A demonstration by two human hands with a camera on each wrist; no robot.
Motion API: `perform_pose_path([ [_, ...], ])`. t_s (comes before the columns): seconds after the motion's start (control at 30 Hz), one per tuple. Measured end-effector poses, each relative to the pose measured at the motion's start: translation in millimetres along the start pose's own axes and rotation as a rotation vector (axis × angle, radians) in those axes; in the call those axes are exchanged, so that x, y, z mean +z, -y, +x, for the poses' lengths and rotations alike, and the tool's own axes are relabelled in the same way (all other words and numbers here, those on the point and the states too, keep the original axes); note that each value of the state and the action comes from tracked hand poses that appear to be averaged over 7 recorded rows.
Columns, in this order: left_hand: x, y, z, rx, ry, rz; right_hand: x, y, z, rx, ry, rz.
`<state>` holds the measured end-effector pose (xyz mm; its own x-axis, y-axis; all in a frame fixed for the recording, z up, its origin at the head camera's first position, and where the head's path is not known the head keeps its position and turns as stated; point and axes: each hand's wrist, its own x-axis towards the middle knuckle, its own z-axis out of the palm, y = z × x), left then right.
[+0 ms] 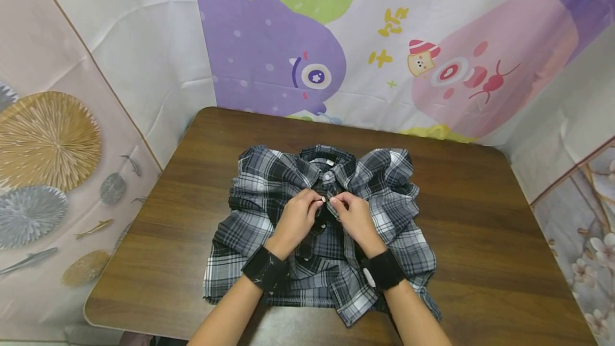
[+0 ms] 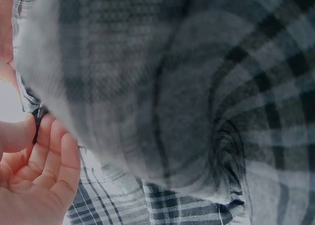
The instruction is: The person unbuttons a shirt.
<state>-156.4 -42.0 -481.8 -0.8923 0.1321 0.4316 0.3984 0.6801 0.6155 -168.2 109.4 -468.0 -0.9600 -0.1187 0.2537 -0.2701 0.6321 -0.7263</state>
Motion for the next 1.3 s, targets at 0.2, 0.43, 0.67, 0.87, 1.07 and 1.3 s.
perform_pose_path([
  [0.2,-1.4,2.2,-1.0,-0.008,0.004,0.007,-1.7,-1.0,-0.4,0.005,0.016,-0.012],
  [0.43,-3.4,5.7,-3.5,-0.009,0.011,0.023,-3.5,-5.2,-2.0,-0.003,0.031,-0.028],
  [0.67,-4.9,8.5,-6.6,-0.025,0.039,0.042,-6.2,-12.8,-4.3,-0.019,0.057,-0.071],
  [0.87,-4.9,11.5,-10.2,-0.049,0.071,0.051,-8.7,-19.3,-6.2,-0.009,0.117,-0.137],
  [1.07,-4.1,13.6,-13.1,-0.083,0.109,0.071,-8.1,-23.2,-10.0,0.008,0.195,-0.253],
  [1.3,-1.2,17.0,-17.0,-0.109,0.147,0.09,-3.2,-27.9,-13.9,0.049,0.279,-0.379],
])
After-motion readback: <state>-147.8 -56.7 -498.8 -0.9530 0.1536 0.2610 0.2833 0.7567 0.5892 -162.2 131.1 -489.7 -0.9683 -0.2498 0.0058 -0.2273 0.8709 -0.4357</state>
